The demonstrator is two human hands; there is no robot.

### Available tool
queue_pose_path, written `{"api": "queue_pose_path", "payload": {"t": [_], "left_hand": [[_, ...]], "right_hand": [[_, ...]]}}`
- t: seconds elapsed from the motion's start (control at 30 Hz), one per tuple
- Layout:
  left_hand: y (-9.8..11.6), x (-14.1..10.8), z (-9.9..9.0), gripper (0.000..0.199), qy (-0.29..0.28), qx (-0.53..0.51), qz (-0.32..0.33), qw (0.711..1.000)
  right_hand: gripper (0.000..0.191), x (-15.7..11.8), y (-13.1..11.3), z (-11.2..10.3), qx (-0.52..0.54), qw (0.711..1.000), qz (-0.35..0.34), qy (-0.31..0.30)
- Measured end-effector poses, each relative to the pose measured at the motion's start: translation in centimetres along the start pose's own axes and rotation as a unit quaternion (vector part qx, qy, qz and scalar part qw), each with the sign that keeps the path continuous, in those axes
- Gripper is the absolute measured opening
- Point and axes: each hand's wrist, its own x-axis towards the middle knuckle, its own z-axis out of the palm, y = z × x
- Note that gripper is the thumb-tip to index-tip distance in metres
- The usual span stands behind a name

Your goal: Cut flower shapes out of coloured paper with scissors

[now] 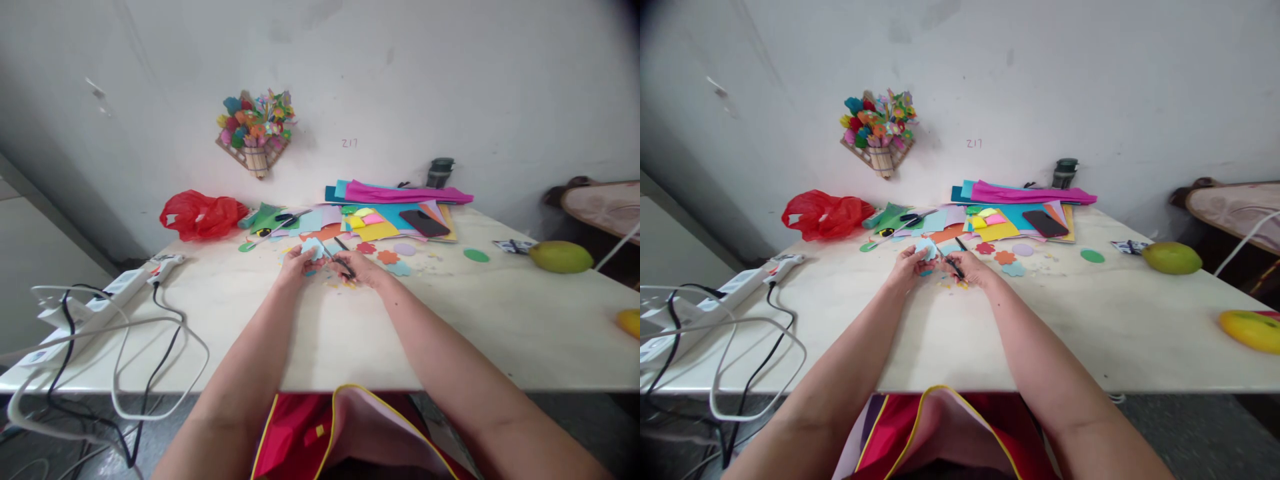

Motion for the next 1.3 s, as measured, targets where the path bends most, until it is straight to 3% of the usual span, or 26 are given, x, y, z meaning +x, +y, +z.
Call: {"api": "queue_pose_path", "payload": {"t": [0.7,1.0,1.3], "left_hand": [[-0.3,0.1,0.0,0.028,0.007,-0.028,0.021,0.999],[0.2,-0.1,0.4,0.029,0.025,-0.012,0.015,1.000],[0.0,-0.1,0.4,0.026,0.004,0.040,0.005,0.999]], "right_hand": [[0.007,0.2,0.2,-0.1,0.030,0.999,0.002,-0.015],[0.022,0.7,1.1,-0.7,0.034,0.998,-0.043,0.043],[0.039,1.3,1.4,-0.8,0.084,0.989,-0.070,0.095]]}}
